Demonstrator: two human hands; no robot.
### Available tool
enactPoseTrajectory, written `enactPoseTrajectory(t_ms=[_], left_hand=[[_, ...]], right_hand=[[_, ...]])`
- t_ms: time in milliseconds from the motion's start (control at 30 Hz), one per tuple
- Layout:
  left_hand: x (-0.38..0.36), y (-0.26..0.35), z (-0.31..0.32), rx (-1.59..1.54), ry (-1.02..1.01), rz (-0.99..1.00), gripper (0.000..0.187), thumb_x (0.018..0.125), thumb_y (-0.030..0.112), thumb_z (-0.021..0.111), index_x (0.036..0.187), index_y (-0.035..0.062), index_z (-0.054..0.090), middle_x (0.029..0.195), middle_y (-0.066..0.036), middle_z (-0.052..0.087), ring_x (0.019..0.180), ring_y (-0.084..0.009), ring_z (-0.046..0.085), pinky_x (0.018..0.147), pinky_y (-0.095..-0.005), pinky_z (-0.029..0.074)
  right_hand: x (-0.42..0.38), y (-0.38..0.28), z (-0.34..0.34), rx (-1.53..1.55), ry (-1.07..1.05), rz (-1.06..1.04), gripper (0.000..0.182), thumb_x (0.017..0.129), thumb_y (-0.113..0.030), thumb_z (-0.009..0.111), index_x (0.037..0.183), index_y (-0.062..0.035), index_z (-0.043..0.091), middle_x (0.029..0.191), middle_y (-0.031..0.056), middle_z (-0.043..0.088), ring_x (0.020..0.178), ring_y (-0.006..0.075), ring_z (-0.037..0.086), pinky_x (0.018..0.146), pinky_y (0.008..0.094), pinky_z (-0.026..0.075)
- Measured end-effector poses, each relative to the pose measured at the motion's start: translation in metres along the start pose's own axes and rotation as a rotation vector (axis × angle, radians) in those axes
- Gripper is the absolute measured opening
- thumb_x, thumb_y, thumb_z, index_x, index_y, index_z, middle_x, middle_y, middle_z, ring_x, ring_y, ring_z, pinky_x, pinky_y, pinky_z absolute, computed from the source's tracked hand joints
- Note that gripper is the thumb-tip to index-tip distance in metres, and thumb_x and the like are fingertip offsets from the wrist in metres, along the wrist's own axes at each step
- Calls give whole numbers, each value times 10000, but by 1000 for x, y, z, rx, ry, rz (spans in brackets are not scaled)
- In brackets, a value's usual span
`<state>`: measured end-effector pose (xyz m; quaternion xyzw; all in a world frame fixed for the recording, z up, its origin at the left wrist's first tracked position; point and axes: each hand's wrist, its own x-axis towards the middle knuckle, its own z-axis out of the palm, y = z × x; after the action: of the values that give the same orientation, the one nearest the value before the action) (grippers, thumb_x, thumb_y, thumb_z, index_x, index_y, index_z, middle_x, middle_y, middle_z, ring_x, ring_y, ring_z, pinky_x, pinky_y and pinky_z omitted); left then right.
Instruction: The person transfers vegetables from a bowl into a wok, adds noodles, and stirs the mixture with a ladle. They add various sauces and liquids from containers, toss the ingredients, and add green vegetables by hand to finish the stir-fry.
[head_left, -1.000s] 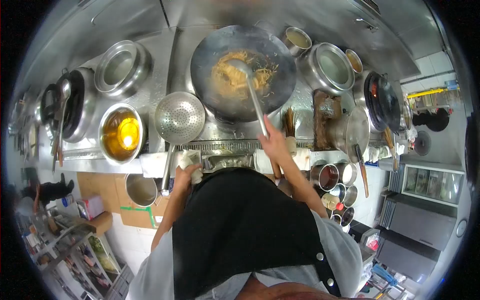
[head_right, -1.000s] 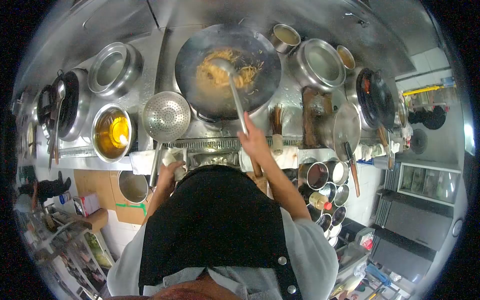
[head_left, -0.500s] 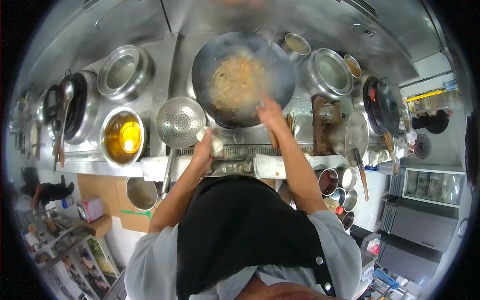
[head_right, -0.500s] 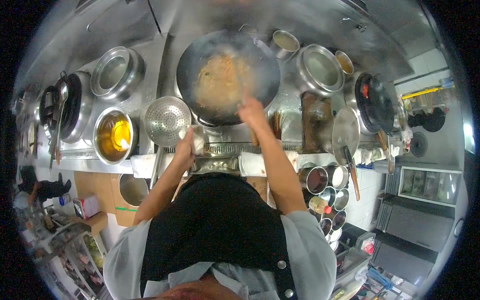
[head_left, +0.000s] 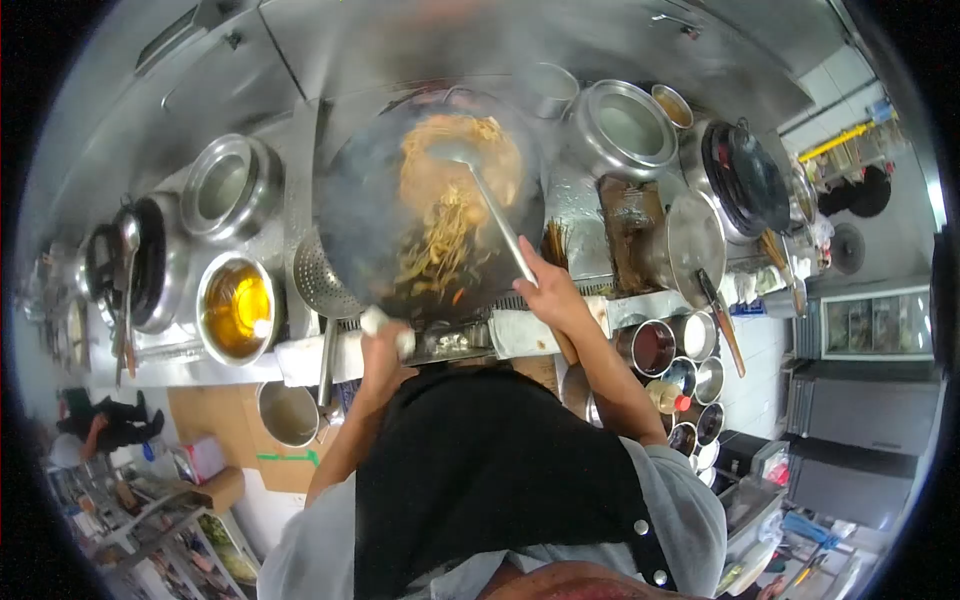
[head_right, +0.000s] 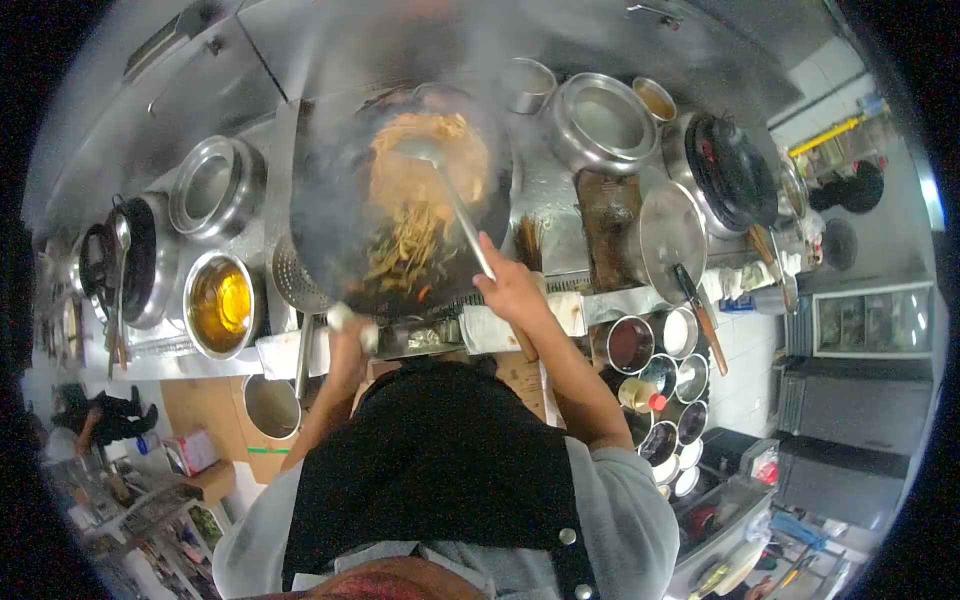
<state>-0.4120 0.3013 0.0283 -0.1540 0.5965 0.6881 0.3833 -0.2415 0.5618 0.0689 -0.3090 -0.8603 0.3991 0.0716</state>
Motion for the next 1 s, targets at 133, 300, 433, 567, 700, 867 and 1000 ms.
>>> enactPoseTrajectory(t_ms=[133,300,433,567,700,867,1000], left_hand=[[-7,-16,-5,-4,-31,153,153,922,96,614,1055,20,599,882,-82,630,765,-205,651,666,-336,547],[83,20,60,6,-170,0,115,911,160,684,961,72,628,839,-48,653,699,-175,610,567,-341,479],[88,-38,31,-119,-192,160,63,928,84,633,984,55,632,866,-74,663,717,-209,641,579,-372,513],[16,-25,26,-36,-74,145,108,931,62,608,1019,1,618,932,-122,667,807,-223,675,654,-378,546],[119,-11,47,-127,-159,124,138,995,154,599,1036,23,605,860,-104,660,689,-225,642,552,-372,529],[107,21,29,-186,-330,-77,411,1024,402,642,1234,57,565,927,-43,658,775,-183,647,594,-386,543],[80,-1,-57,-114,-328,-163,452,988,293,704,1303,-15,601,1137,-110,704,928,-181,677,752,-339,563]], right_hand=[[-66,-14,-17,425,-253,1,795,930,-148,714,1611,-62,313,1174,239,720,927,279,712,844,387,552],[-71,5,-24,298,-378,55,798,928,-136,716,1613,-53,315,1047,190,714,769,169,633,712,324,547],[-8,27,-13,-155,-126,24,753,921,-132,703,1593,-88,367,1162,230,713,919,408,703,881,432,548],[-23,16,-20,7,-33,-93,747,908,-138,709,1584,-109,392,1196,280,685,1071,438,673,944,436,525],[-33,15,-2,-20,-106,-23,690,906,-182,724,1544,-118,470,1296,235,667,1109,417,665,963,432,521],[-2,16,18,-430,-122,-134,613,920,-312,713,1478,-121,547,1182,231,681,1021,422,676,875,478,549],[79,-32,8,-411,-193,-88,465,991,-253,582,1452,-194,584,1097,200,681,990,409,676,867,482,551]])
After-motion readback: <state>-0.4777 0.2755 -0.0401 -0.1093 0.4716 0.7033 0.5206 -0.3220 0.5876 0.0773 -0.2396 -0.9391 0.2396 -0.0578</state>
